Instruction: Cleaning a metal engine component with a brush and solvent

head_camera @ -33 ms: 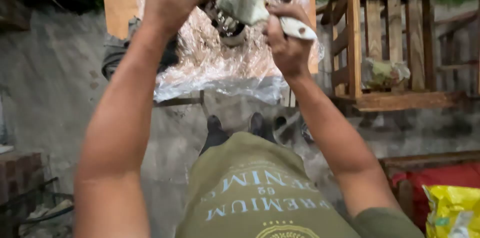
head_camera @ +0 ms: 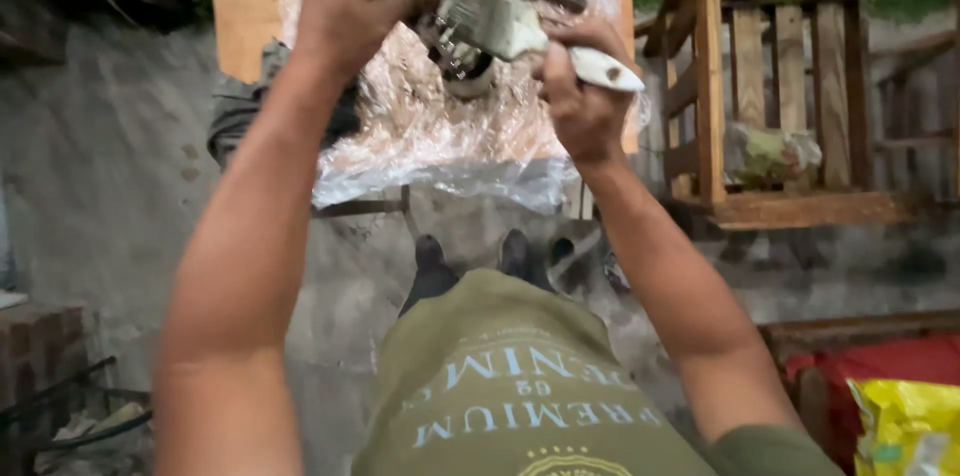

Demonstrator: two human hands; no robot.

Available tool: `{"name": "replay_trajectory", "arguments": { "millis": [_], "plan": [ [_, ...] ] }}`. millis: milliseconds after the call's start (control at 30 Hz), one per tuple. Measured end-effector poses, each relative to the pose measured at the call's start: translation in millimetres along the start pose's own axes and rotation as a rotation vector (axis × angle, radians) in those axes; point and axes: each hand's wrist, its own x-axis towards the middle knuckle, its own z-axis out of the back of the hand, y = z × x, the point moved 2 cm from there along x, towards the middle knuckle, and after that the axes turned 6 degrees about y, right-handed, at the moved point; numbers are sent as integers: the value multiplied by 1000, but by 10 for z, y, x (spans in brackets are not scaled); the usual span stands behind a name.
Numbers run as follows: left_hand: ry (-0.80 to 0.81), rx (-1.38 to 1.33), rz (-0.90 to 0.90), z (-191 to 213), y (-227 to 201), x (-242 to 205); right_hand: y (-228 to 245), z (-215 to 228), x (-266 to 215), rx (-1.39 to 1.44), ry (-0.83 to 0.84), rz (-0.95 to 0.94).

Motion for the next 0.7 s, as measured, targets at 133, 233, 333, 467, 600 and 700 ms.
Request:
{"name": "replay_trajectory", "arguments": {
  "millis": [133,233,333,467,600,700],
  "plan": [
    [35,-8,46,-38,-49,-61,-76,-58,-34,-56,-18,87],
    [74,25,27,6,-179,-19,-73,-19,-56,-144,45,112],
    [57,41,-3,-6,-92,-51,-234,112,-192,-93,-38,118],
    [24,-39,-10,-73,-8,-68,-668,112,-408,180,-290,-175],
    [67,-132,215,-47,-120,-93,-882,-71,-554,194,-300,-304],
    [73,-32,83,-36,-17,-80,-846,3,-542,146,-284,-353]
  ]
}}
